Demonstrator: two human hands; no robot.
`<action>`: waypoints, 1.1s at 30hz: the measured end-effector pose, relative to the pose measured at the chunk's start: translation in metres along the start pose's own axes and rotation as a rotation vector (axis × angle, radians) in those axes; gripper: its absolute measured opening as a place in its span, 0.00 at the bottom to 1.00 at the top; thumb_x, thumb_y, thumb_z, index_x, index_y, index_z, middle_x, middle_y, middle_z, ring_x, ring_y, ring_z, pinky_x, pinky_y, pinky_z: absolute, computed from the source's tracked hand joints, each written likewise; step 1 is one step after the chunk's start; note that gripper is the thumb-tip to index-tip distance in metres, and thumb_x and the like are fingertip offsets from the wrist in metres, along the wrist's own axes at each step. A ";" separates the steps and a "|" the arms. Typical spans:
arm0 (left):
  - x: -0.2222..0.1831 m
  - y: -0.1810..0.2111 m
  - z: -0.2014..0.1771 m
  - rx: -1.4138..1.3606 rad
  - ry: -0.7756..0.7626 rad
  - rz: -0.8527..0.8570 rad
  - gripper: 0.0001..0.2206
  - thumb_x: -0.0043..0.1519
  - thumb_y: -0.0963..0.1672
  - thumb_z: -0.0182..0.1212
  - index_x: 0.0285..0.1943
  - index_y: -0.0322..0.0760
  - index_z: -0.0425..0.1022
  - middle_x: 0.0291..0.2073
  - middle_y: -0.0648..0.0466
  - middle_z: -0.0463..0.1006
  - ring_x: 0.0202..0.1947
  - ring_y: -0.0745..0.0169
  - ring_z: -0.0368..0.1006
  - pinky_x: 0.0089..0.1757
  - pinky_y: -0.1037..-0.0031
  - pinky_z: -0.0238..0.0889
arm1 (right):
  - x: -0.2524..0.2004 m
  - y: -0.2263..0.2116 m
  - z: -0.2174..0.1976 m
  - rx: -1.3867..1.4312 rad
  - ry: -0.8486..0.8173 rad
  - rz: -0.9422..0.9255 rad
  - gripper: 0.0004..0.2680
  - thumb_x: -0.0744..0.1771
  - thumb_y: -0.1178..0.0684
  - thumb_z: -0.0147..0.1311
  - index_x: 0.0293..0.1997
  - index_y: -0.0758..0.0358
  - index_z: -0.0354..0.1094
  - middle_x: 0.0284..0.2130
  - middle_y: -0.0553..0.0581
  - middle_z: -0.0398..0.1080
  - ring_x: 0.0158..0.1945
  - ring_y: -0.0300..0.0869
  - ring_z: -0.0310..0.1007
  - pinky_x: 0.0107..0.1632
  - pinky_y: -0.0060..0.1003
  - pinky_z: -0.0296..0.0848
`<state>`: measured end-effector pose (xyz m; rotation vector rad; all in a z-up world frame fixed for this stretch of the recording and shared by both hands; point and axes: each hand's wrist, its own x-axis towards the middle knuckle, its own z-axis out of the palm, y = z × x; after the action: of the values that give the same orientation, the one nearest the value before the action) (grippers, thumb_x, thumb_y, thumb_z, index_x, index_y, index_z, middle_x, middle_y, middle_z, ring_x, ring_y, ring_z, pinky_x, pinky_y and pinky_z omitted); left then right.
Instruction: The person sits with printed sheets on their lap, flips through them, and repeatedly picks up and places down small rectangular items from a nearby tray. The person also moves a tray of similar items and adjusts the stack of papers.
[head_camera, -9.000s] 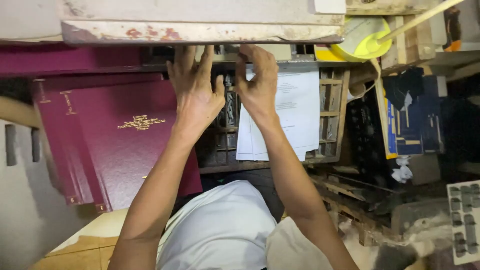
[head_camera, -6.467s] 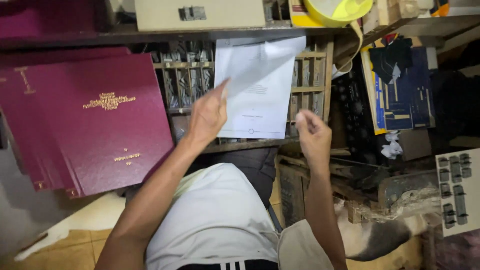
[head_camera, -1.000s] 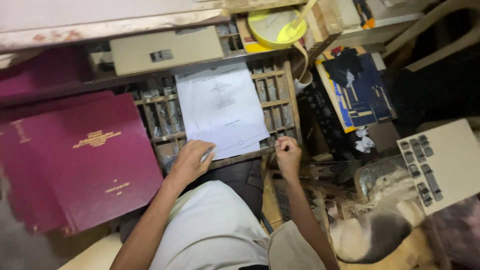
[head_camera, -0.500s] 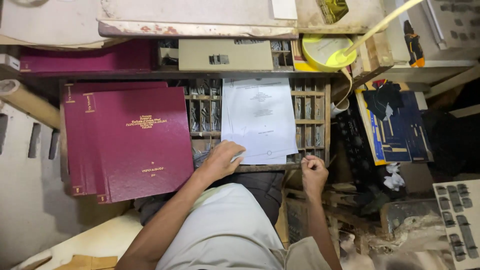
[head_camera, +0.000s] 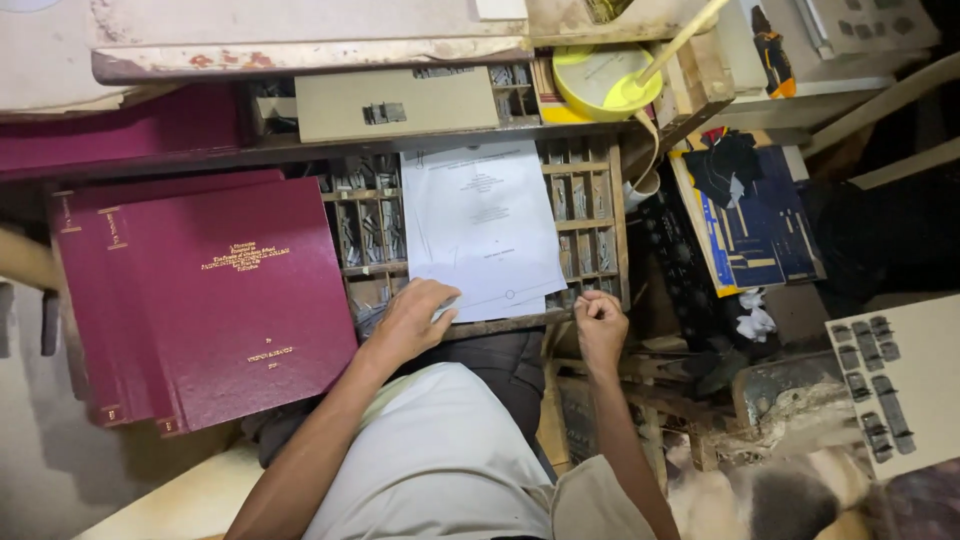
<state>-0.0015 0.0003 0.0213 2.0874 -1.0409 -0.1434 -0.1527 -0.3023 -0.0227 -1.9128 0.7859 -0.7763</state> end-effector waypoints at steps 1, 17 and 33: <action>0.000 -0.001 0.001 -0.001 -0.003 0.000 0.12 0.59 0.44 0.66 0.51 0.42 0.80 0.36 0.52 0.79 0.42 0.48 0.76 0.45 0.62 0.71 | 0.000 0.001 0.000 -0.001 0.001 0.003 0.12 0.61 0.66 0.62 0.19 0.65 0.58 0.37 0.64 0.75 0.39 0.51 0.81 0.44 0.40 0.75; 0.030 0.019 -0.070 -0.007 0.263 0.039 0.10 0.59 0.41 0.66 0.49 0.39 0.82 0.38 0.46 0.82 0.42 0.43 0.78 0.46 0.59 0.72 | 0.005 -0.001 0.003 -0.002 -0.002 0.138 0.06 0.63 0.60 0.62 0.41 0.60 0.75 0.37 0.56 0.76 0.38 0.40 0.76 0.45 0.34 0.75; 0.147 0.025 -0.206 0.394 0.177 -0.100 0.28 0.65 0.55 0.61 0.63 0.29 0.72 0.56 0.34 0.74 0.60 0.35 0.69 0.61 0.46 0.56 | 0.117 -0.247 0.119 -0.060 -0.174 -0.734 0.03 0.68 0.62 0.60 0.44 0.62 0.76 0.33 0.60 0.74 0.39 0.52 0.76 0.45 0.40 0.73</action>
<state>0.1651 0.0090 0.2134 2.4547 -0.9124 0.2114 0.0613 -0.2367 0.1743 -2.3051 -0.0287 -0.9976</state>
